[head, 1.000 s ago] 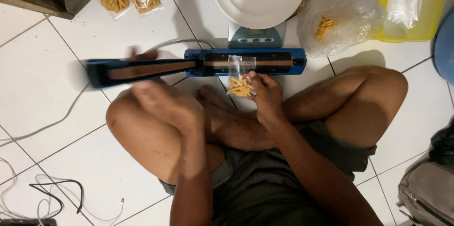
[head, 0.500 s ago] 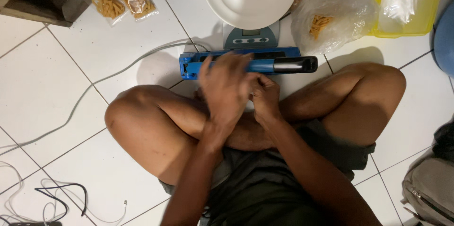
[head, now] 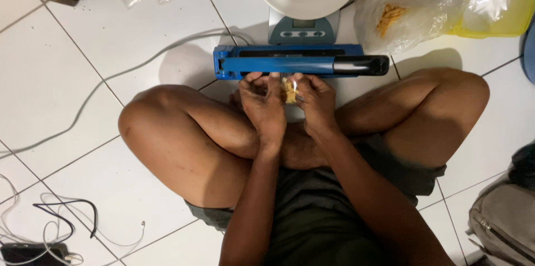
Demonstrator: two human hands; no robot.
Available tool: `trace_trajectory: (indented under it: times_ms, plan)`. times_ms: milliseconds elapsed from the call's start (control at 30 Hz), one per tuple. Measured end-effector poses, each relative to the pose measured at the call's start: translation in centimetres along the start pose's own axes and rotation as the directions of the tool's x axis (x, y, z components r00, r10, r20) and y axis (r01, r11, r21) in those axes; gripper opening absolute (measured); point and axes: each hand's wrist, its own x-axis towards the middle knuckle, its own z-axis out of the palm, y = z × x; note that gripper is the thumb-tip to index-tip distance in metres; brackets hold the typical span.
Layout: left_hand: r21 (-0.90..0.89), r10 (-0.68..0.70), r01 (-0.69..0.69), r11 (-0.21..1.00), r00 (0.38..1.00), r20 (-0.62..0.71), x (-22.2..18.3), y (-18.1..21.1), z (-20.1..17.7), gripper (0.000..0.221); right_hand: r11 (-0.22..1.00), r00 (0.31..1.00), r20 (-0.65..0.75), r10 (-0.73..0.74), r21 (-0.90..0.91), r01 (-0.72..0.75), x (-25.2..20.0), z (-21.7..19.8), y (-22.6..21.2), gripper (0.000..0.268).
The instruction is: The person picks up snack sticks from a plate by hand, places them into a small plastic bag, and then seals the bag using a blue heat-sealing machine.
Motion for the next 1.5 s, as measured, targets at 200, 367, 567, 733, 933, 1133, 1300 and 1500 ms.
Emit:
trace_trajectory:
  times_ms: [200,367,567,733,933,1133,1300,1500]
  plan:
    - [-0.049,-0.225,0.225,0.973,0.974,0.009,0.7,-1.1,1.0,0.021,1.0,1.0,0.002,-0.024,-0.005,0.024,0.7,-0.3,0.7,0.023]
    - [-0.099,-0.293,0.3,0.949,0.953,0.078,0.6,-1.5,1.5,0.024,0.999,1.0,0.007,-0.012,-0.031,0.012,0.9,-0.7,1.2,0.029]
    - [-0.172,-0.348,0.379,0.909,0.919,0.184,0.8,-2.2,1.5,0.017,0.995,1.0,-0.012,-0.028,-0.093,0.026,-0.8,0.0,-0.8,0.027]
    - [-0.237,-0.336,0.357,0.903,0.933,0.126,0.6,-1.9,1.4,0.017,0.998,1.0,-0.024,-0.013,-0.066,0.012,-0.6,-0.1,-0.5,0.024]
    - [-0.217,-0.341,0.351,0.911,0.936,0.083,0.6,-1.4,1.7,0.01,0.997,0.998,-0.029,-0.059,0.038,0.06,0.8,-0.5,1.4,0.022]
    - [-0.204,-0.362,0.373,0.905,0.928,0.089,1.0,-2.8,1.7,0.011,0.661,0.834,0.064,-0.548,-0.578,0.479,0.6,-5.2,-2.5,0.014]
    - [-0.186,-0.342,0.354,0.917,0.935,0.094,1.3,-3.8,1.8,0.009,-0.428,0.598,0.723,-0.345,-0.689,0.586,1.8,-5.9,-10.3,0.081]
    - [-0.194,-0.362,0.384,0.903,0.922,0.138,0.9,-4.3,2.4,0.011,-0.495,0.363,0.819,-0.445,-0.563,0.662,5.9,-8.5,-9.0,0.084]
